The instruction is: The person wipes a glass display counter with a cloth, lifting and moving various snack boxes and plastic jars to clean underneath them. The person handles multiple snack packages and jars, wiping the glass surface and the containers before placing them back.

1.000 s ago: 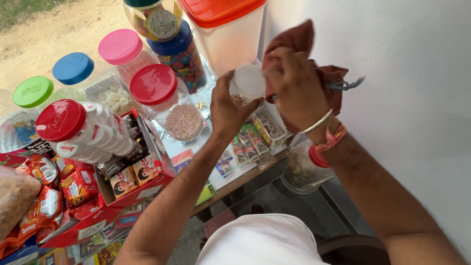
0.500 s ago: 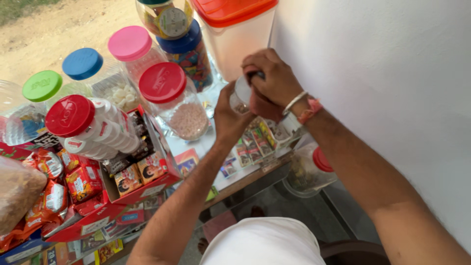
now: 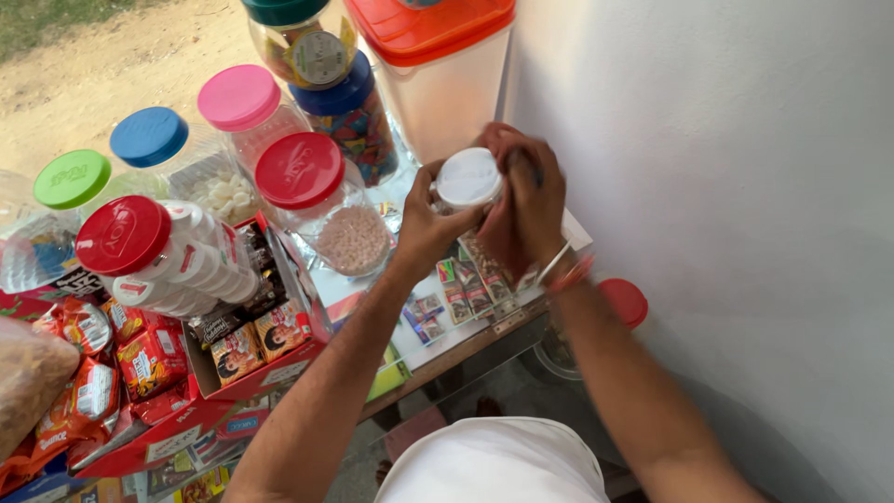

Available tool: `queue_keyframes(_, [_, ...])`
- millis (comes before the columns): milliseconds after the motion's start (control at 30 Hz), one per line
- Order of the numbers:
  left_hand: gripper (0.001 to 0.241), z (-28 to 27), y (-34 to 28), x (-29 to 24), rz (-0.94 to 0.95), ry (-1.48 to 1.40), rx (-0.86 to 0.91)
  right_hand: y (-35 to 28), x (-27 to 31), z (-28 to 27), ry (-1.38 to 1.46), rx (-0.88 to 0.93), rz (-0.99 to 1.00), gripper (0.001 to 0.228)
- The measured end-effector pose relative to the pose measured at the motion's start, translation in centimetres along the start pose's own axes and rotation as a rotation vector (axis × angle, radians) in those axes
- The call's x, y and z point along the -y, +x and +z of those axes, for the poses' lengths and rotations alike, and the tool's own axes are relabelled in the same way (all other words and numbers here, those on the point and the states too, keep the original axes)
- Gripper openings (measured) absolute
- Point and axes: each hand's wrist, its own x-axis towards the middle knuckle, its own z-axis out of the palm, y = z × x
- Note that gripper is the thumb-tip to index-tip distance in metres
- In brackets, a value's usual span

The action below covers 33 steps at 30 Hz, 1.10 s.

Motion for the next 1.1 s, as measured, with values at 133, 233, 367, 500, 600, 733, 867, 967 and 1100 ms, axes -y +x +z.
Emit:
queue_keyframes(133, [0.08, 0.3, -0.5, 0.1, 0.131, -0.205, 0.214, 4.2, 0.4, -2.2, 0.483, 0.333, 0.327, 0.019])
queue_keyframes(233, [0.078, 1.1, 0.2, 0.2, 0.133, -0.226, 0.041, 3.2, 2.6, -0.7, 0.358, 0.192, 0.171, 0.027])
queue_keyframes(367, [0.075, 0.9, 1.9, 0.4, 0.126, -0.354, -0.218, -3.5, 5.7, 2.6, -0.423, -0.149, -0.328, 0.05])
queue_keyframes(500, [0.075, -0.3, 2.2, -0.5, 0.18, -0.337, -0.269, -5.2, 5.6, 2.8, -0.175, -0.235, -0.122, 0.048])
queue_keyframes(600, [0.079, -1.4, 1.8, -2.0, 0.207, -0.362, -0.04, -3.4, 4.0, 0.5, 0.2, -0.175, 0.151, 0.042])
queue_keyframes(733, [0.089, -1.9, 1.8, -3.7, 0.151, -0.245, 0.219, -2.2, 2.9, -4.3, -0.228, 0.107, -0.215, 0.036])
queue_keyframes(867, [0.082, -1.0, 1.0, -4.6, 0.104, -0.017, -0.057, -1.6, 3.1, -3.4, 0.142, -0.155, 0.138, 0.032])
queue_keyframes(967, [0.081, 0.5, 0.1, -4.5, 0.122, -0.06, -0.17, -3.3, 4.7, -1.2, 0.122, -0.149, -0.186, 0.031])
queue_keyframes(1100, [0.082, 2.0, -0.3, -4.4, 0.21, -0.097, -0.228, -5.1, 7.9, 0.1, -0.389, -0.186, -0.364, 0.051])
